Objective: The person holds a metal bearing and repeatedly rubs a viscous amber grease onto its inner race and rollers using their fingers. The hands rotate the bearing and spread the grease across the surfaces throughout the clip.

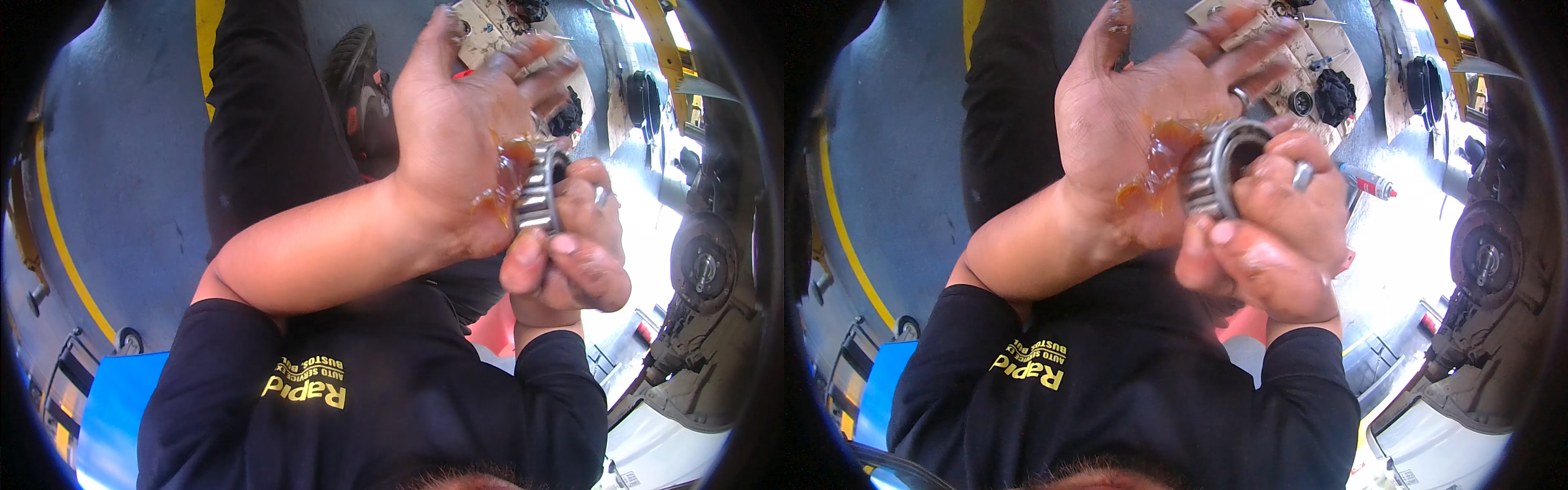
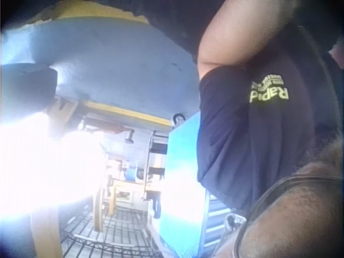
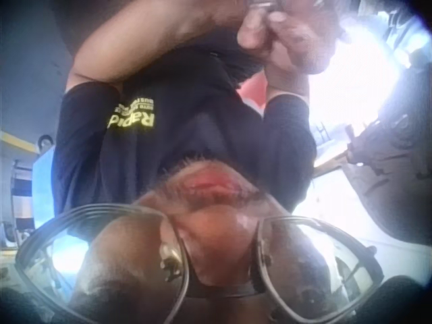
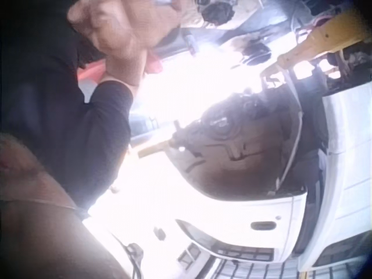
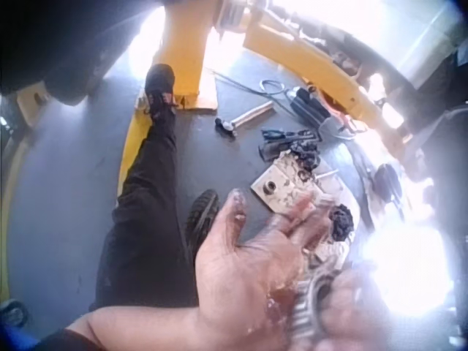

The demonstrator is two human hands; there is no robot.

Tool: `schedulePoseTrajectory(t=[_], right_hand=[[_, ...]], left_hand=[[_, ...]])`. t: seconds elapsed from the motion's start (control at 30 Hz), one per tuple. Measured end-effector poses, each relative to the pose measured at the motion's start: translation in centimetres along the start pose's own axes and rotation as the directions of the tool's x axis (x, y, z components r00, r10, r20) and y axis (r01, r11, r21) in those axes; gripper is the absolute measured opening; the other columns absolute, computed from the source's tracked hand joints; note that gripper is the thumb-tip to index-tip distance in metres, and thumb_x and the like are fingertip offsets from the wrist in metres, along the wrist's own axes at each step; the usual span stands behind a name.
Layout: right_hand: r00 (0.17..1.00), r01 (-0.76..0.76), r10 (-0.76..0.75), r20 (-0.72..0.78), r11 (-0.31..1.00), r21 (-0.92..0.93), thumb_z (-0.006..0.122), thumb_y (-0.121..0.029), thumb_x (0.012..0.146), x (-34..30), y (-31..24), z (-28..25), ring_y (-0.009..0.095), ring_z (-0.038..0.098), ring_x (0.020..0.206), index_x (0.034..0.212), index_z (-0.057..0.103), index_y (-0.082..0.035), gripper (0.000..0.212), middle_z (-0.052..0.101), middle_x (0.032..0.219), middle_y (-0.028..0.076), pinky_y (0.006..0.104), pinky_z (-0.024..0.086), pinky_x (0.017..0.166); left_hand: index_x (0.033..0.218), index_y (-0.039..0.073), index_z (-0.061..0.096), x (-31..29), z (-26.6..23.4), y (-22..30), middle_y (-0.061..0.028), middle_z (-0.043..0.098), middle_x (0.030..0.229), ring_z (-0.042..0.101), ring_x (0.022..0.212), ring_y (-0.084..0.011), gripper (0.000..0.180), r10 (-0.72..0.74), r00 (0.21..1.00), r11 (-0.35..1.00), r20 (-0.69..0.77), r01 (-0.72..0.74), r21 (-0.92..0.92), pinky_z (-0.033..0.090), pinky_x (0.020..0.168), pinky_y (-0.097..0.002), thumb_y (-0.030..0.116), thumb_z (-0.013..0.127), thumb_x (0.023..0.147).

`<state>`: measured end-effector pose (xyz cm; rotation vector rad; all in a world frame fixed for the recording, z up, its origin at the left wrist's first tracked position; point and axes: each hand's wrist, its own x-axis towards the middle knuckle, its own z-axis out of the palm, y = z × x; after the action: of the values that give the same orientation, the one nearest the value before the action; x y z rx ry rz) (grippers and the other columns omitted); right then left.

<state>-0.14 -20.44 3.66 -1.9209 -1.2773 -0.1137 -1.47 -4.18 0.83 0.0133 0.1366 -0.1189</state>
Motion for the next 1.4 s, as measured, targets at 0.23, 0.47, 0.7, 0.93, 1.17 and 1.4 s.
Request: schedulePoseTrajectory(t=[0.23,0.47,0.7,0.93,1.17,1.4], right_hand=[[0.971,0.128,-0.072,-0.226,0.961,0.246,0.072,-0.01,0.088,0.4,0.8,1.8,0.019,0.049,0.058,0.109,0.05,-0.014,0.031,0.061,0.082,0.008,0.0499,0.05,0.073],[0.948,0.089,-0.037,-0.317,0.985,0.15,0.073,-0.032,0.097,0.5,0.8,2.3,0.018,0.046,0.052,0.111,0.04,-0.021,0.038,0.051,0.066,0.004,0.047,0.048,0.071],[0.987,0.132,-0.101,-0.124,0.953,0.274,0.071,-0.017,0.091,-0.2,0.9,1.1,0.015,0.047,0.053,0.113,0.038,-0.017,0.04,0.055,0.071,0.006,0.0491,0.048,0.076],[0.977,0.19,-0.148,-0.152,0.929,0.317,0.074,-0.015,0.084,-0.2,0.9,1.1,0.02,0.048,0.052,0.115,0.046,-0.015,0.042,0.056,0.066,0.006,0.0459,0.044,0.074],[0.967,-0.059,0.09,0.238,0.989,-0.136,0.079,-0.022,0.087,1.5,-1.7,-0.8,0.024,0.053,0.06,0.111,0.045,-0.021,0.042,0.055,0.064,0.002,0.0505,0.049,0.077],[0.934,0.142,-0.036,-0.356,0.951,0.276,0.08,-0.022,0.084,-0.5,1.6,2.3,0.022,0.053,0.057,0.117,0.048,-0.017,0.046,0.058,0.072,0.005,0.0493,0.05,0.078]], left_hand=[[0.147,0.007,0.039,1.0,-2.6,-0.8,-0.0227,0.042,0.154,0.029,0.148,-0.0345,0.091,-0.034,0.984,0.979,0.173,0.068,-0.192,0.026,0.115,-0.046,0.079,0.023,0.095],[0.146,0.006,0.04,1.8,-2.8,-0.6,-0.0227,0.042,0.153,0.029,0.148,-0.0346,0.088,-0.089,0.987,0.96,0.137,0.121,-0.254,0.026,0.116,-0.0465,0.077,0.024,0.095],[0.144,0.006,0.04,1.4,-3.3,-0.6,-0.0228,0.043,0.153,0.03,0.148,-0.0347,0.086,-0.088,0.989,0.963,0.114,0.114,-0.243,0.026,0.117,-0.0471,0.076,0.026,0.095],[0.142,0.005,0.041,1.5,-3.1,-0.8,-0.0228,0.043,0.152,0.03,0.147,-0.0348,0.084,-0.116,0.984,0.953,0.133,0.148,-0.265,0.026,0.118,-0.0477,0.074,0.028,0.096],[0.141,0.005,0.042,1.4,-3.2,-0.7,-0.0229,0.043,0.151,0.031,0.147,-0.0349,0.082,-0.122,0.983,0.947,0.135,0.156,-0.281,0.026,0.118,-0.0482,0.072,0.029,0.096],[0.139,0.004,0.043,1.7,-3.3,-0.9,-0.023,0.044,0.15,0.031,0.147,-0.035,0.08,-0.111,0.984,0.945,0.137,0.147,-0.292,0.026,0.119,-0.0488,0.071,0.031,0.097]])
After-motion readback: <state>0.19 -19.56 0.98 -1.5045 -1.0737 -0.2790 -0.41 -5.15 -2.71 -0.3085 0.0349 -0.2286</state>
